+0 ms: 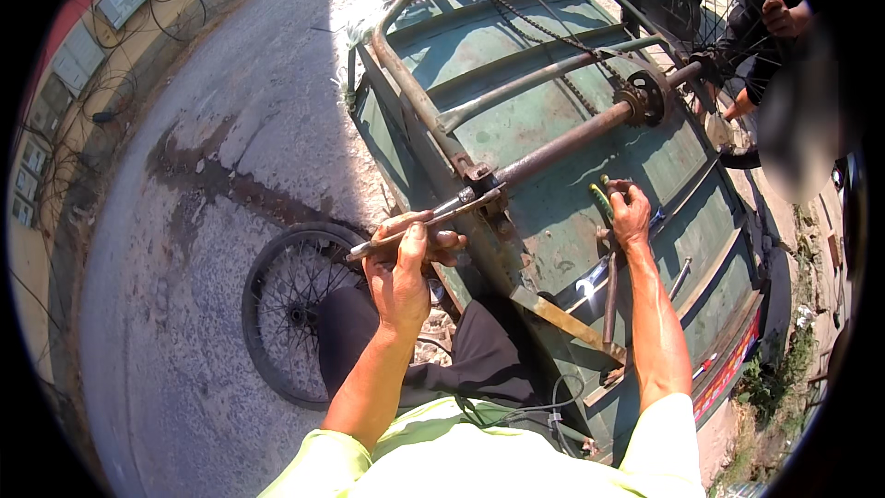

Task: The person uses a hammer and a metal rod to tap and adjust a component on the rear axle of a bicycle frame. The bicycle is positioned upside down on a green metal cart, and the person repeatedly strikes the axle area while holding the rod in place.

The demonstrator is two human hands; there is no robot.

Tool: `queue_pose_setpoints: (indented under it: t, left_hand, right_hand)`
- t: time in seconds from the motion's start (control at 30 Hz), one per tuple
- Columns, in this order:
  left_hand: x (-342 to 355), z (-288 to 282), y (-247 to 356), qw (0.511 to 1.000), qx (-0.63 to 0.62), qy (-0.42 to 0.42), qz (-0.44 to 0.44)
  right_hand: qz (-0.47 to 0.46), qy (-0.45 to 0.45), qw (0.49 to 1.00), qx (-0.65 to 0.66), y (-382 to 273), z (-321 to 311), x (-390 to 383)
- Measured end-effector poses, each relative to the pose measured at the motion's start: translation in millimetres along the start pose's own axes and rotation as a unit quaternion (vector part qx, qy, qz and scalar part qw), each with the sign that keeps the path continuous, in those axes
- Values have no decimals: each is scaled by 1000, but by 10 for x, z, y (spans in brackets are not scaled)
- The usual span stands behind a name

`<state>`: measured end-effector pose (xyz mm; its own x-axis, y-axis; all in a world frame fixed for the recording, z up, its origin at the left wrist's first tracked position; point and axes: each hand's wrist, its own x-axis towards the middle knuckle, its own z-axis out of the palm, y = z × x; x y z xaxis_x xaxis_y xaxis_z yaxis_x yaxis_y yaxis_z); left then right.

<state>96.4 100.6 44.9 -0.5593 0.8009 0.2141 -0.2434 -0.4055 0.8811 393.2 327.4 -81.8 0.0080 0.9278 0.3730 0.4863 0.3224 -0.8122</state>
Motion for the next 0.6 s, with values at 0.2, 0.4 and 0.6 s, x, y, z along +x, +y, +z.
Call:
queue_pose_setpoints:
  t: [0.2, 0.4, 0.6]
  left_hand:
    - [-321, 65, -419, 976, -208, 52, -38]
    - [-197, 138, -265, 983, -166, 64, -37]
    - [-29, 196, -15, 992, -87, 64, -70]
  right_hand:
    - [-7, -6, 1000, 11, 46, -2, 9]
    - [-2, -9, 1000, 4, 23, -3, 3]
    - [-4, -2, 1000, 1, -50, -13, -16]
